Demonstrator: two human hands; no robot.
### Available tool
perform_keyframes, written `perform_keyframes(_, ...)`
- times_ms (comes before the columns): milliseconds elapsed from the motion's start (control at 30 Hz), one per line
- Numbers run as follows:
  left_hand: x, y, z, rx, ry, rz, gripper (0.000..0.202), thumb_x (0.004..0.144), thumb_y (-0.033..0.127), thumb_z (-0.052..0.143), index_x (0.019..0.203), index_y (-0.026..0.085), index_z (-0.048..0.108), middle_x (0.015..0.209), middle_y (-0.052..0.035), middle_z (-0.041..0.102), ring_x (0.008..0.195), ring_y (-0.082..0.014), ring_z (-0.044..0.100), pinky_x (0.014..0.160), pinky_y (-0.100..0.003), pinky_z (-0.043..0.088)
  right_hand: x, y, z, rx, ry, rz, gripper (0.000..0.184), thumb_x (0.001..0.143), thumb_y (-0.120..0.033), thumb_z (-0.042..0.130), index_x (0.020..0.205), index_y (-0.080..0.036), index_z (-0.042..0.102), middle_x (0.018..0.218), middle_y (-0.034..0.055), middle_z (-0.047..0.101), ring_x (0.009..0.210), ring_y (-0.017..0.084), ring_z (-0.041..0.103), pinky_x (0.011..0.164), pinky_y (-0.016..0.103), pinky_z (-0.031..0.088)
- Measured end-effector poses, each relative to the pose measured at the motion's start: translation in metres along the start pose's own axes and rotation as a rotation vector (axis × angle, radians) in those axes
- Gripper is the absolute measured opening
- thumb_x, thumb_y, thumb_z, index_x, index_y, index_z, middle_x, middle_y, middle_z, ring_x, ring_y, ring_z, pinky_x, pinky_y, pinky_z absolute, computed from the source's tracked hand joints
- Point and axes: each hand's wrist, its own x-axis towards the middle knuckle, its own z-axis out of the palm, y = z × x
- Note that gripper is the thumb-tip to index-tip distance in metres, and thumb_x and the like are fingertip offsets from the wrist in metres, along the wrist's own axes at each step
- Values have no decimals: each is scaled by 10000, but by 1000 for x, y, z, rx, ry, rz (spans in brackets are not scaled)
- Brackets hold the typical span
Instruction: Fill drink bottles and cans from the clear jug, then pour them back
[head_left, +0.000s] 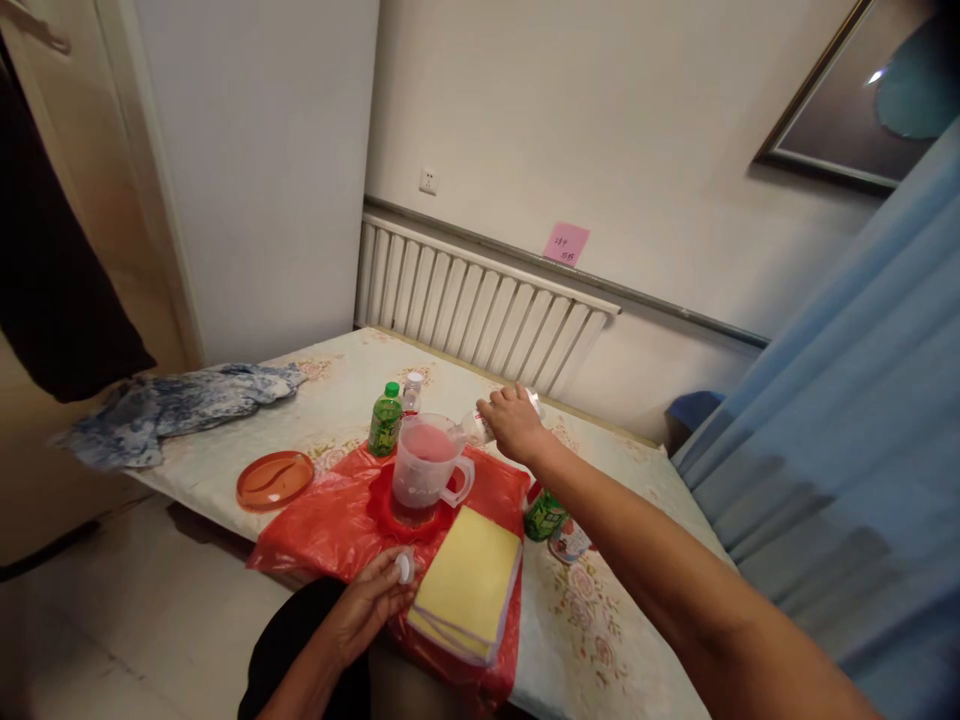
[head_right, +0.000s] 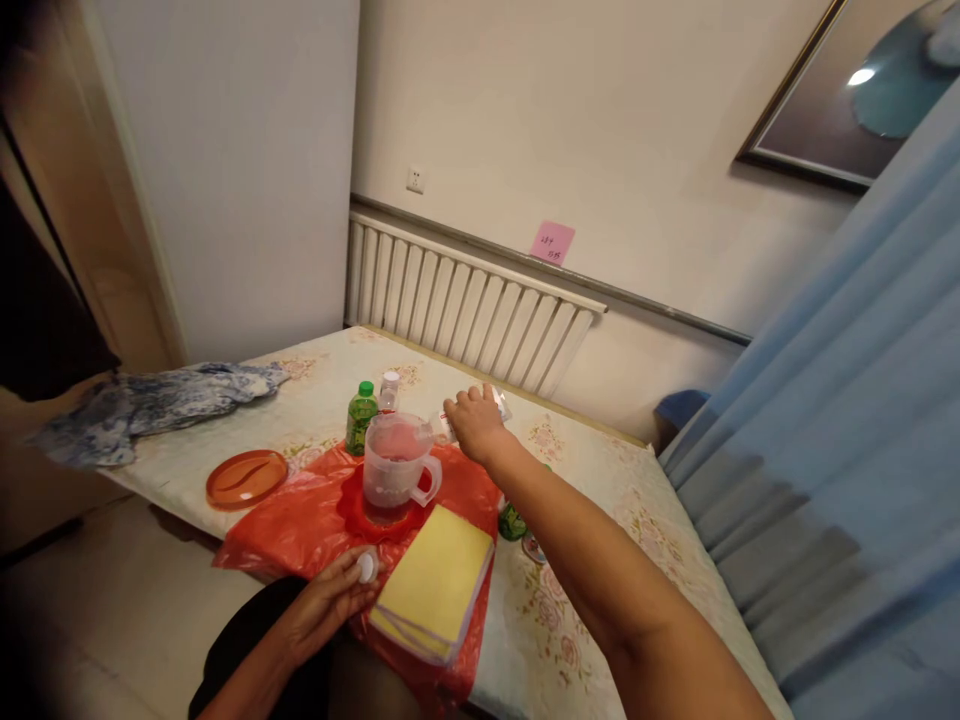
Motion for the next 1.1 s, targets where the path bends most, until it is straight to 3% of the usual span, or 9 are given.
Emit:
perform_keyframes(167,-7,24,35,144,-11,54,392,746,325,759,1084,197,608,910,-36,680,760,-142,657,739,-273,517,-19,6,30,222,-13,175,450,685,-184,674,1124,-152,582,1065,153,624,1018,304,537,883,432,385)
perform_keyframes(333,-4,55,76,368,30,194,393,699,350,766,1021,179,619,889,-24,665,730,-128,635,694,-253,507,-53,4,54,489,-28,248,421,661,-258,718,1059,-188,600,924,26,682,799,182,613,710,271,460)
perform_keyframes(533,6,81,116,789,126,466,403,703,340,678,1059,162,613,801,-22,673,735,-169,630,714,-290,492,-110,-19,69,943,95,236,497,631,-213,721,1110,-186,596,996,16,673,856,188,616,750,279,479)
perform_keyframes(667,6,86,138,1051,112,592,367,733,298,615,1080,180,633,954,-49,685,836,-193,629,774,-316,493,-134,-35,75,1043,80,203,499,612,-186,730,1094,-202,604,980,8,658,843,186,597,756,282,466)
perform_keyframes(767,3,84,148,1172,63,644,350,728,243,602,1072,189,642,1071,-68,681,942,-215,623,855,-345,478,-144,-43,78,1019,95,198,503,589,-191,753,1070,-203,606,971,12,650,842,190,585,758,286,461)
perform_keyframes(900,-1,82,152,1308,3,669,329,731,207,596,1055,188,651,1076,-74,689,987,-232,611,905,-369,451,-151,-48,78,1008,134,209,532,569,-203,772,1074,-201,604,986,19,653,848,197,591,780,299,461)
perform_keyframes(1100,-7,84,154,1296,-29,609,313,740,223,600,1047,218,660,1070,-58,696,993,-243,609,909,-360,438,-159,-56,74,1112,122,242,544,591,-201,749,1117,-219,612,1019,7,663,868,195,607,790,293,471)
